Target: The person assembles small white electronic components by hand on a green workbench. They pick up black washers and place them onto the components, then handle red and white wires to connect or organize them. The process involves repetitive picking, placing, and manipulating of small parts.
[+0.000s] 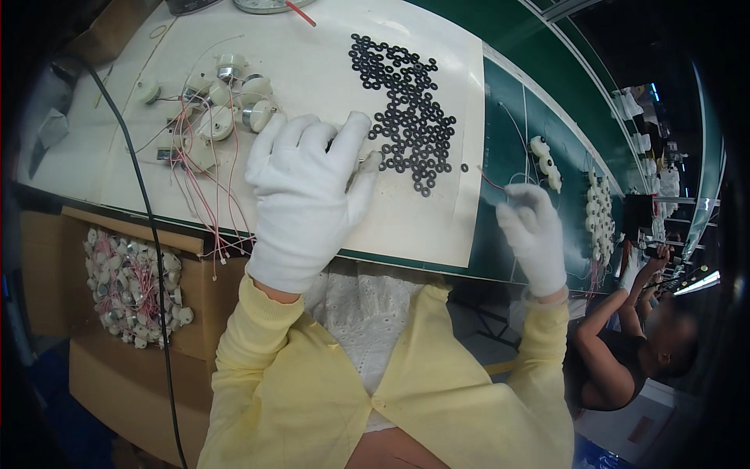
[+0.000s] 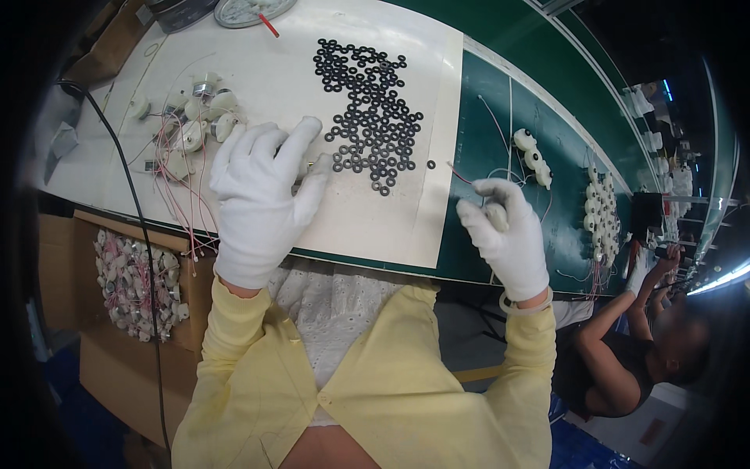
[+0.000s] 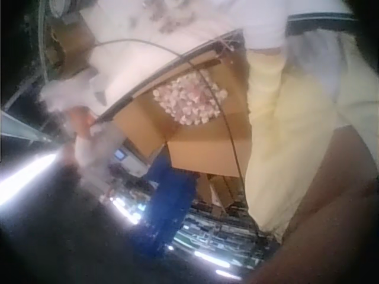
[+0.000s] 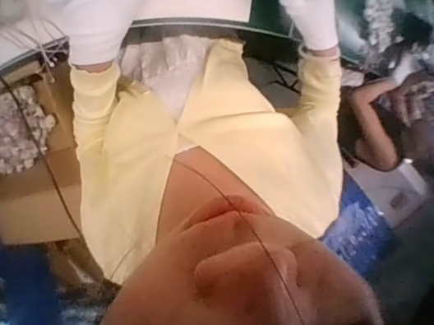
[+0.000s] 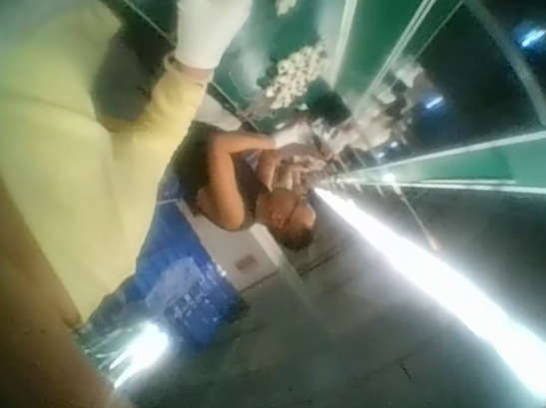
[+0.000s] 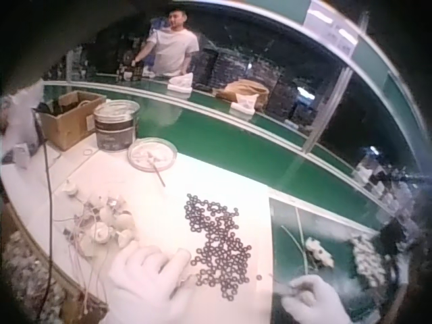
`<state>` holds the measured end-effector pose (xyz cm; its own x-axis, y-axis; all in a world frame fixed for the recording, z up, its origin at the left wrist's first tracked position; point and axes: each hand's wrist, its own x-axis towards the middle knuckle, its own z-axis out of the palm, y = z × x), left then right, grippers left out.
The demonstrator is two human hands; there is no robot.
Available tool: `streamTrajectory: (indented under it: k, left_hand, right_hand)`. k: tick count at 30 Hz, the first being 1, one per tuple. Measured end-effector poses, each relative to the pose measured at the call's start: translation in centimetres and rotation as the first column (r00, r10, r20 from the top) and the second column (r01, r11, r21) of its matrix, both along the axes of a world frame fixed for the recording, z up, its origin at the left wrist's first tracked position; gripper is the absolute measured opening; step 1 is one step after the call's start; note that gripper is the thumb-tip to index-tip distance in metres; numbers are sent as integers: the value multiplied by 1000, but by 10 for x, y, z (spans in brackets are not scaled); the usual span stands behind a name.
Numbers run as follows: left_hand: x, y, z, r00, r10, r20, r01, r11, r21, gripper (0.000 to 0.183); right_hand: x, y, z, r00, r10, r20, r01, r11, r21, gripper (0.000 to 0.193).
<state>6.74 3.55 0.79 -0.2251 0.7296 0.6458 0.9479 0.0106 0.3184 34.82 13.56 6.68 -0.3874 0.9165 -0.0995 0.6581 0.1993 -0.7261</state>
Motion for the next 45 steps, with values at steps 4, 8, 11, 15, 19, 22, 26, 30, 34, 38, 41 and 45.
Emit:
streamTrajectory:
  k: [4, 8, 11, 15, 19, 22, 26, 30, 34, 38, 41, 45]
  left_hand:
    - [0, 0, 3, 999, -28, 43, 28, 1000, 14, 37]
    - [1, 0, 1, 999, -15, 53, 15, 1000, 3, 38]
    - [1, 0, 0, 999, -12, 42, 11, 1000, 14, 39]
    - [1, -1, 0, 998, -12, 57, 14, 1000, -20, 39]
    - [1, -1, 0, 998, -11, 64, 13, 1000, -23, 39]
    - [1, -1, 1, 998, -11, 64, 13, 1000, -26, 39]
    - [0, -1, 0, 997, -20, 72, 20, 1000, -12, 39]
    - [0, -1, 0, 996, -19, 82, 21, 1000, -20, 39]
    - [0, 0, 0, 996, -23, 83, 24, 1000, -9, 38]
    - [0, 0, -2, 997, -17, 69, 17, 1000, -8, 39]
    - [0, 0, -1, 997, -17, 74, 18, 1000, -13, 40]
    - [1, -1, 0, 997, -11, 74, 12, 1000, -4, 40]
  right_hand:
    - [-1, 23, -8, 969, -65, -237, 22, 984, -179, 39]
    - [-6, 40, -10, 966, -35, -255, -30, 969, -246, 42]
    - [-17, 39, 2, 982, -17, -190, -34, 964, -262, 35]
    - [-26, 40, -10, 970, 79, -230, -105, 989, -104, 29]
    - [-24, 46, -21, 943, 183, -278, -204, 978, -49, 29]
    - [-30, 44, -18, 955, 173, -241, -191, 980, -52, 28]
    - [-32, 42, -16, 953, 214, -216, -227, 973, -36, 27]
    - [-31, 47, -21, 937, 345, -53, -332, 928, 166, 25]
    - [-36, 45, -17, 923, 360, 135, -385, 877, 287, 22]
    - [-43, 44, -10, 896, 350, 272, -434, 819, 376, 22]
    - [-43, 48, 0, 788, 405, 465, -606, 648, 462, 21]
    - [-35, 39, 15, 688, 477, 547, -697, 645, 313, 24]
